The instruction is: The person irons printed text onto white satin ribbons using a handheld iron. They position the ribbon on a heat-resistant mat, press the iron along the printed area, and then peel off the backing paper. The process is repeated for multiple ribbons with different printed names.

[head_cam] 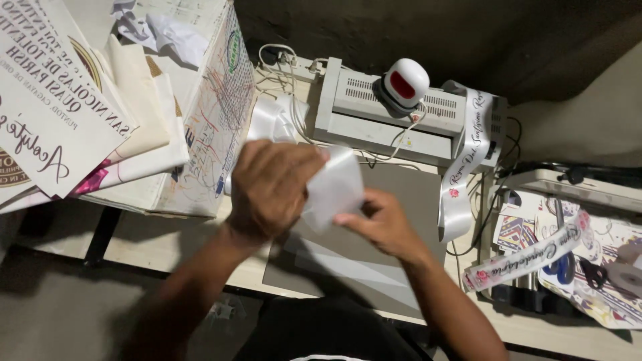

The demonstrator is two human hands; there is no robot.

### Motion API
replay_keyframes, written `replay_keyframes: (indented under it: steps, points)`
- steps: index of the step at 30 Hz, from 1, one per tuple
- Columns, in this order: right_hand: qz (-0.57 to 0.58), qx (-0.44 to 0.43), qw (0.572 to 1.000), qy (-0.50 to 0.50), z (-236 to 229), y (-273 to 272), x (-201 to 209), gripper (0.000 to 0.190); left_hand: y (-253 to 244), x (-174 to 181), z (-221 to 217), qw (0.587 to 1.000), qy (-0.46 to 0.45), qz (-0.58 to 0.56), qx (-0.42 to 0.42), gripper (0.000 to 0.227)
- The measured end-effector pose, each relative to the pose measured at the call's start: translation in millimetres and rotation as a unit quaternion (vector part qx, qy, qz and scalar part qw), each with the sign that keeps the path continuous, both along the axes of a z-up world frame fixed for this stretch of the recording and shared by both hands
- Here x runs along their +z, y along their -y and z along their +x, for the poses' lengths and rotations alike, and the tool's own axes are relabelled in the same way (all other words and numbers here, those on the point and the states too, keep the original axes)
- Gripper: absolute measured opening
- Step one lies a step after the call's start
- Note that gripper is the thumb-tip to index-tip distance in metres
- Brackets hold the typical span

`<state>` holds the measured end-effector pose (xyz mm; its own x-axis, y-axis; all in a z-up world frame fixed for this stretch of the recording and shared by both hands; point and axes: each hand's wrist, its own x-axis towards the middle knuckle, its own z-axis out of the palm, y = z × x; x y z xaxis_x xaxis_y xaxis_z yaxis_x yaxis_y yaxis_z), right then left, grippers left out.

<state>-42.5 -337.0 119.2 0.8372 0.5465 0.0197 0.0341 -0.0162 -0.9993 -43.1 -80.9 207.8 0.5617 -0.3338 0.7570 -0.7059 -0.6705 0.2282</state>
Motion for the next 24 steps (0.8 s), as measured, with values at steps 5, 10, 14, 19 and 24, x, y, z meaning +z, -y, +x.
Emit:
replay_keyframes:
  steps: [5, 10, 14, 19, 24]
  points:
    - [0.045, -0.114, 0.985, -0.120, 6, 73, 17, 0.033, 7, 5, 38, 0.997, 0.039, -0.053, 0.029, 0.026]
    - [0.205, -0.161, 0.959, -0.108, 5, 99, 65, 0.032, 39, -54, 58, 0.962, -0.124, -0.239, -0.054, 0.027]
    - [0.250, -0.166, 0.949, -0.100, 8, 89, 96, 0.040, 74, -111, 45, 0.919, -0.249, -0.282, -0.120, 0.023]
    - [0.256, -0.218, 0.941, -0.025, 20, 83, 109, 0.045, 107, -145, 13, 0.831, -0.232, -0.478, -0.163, 0.032]
    - [0.263, -0.238, 0.935, -0.021, 27, 65, 121, 0.048, 104, -165, -6, 0.900, -0.271, -0.281, -0.196, 0.023]
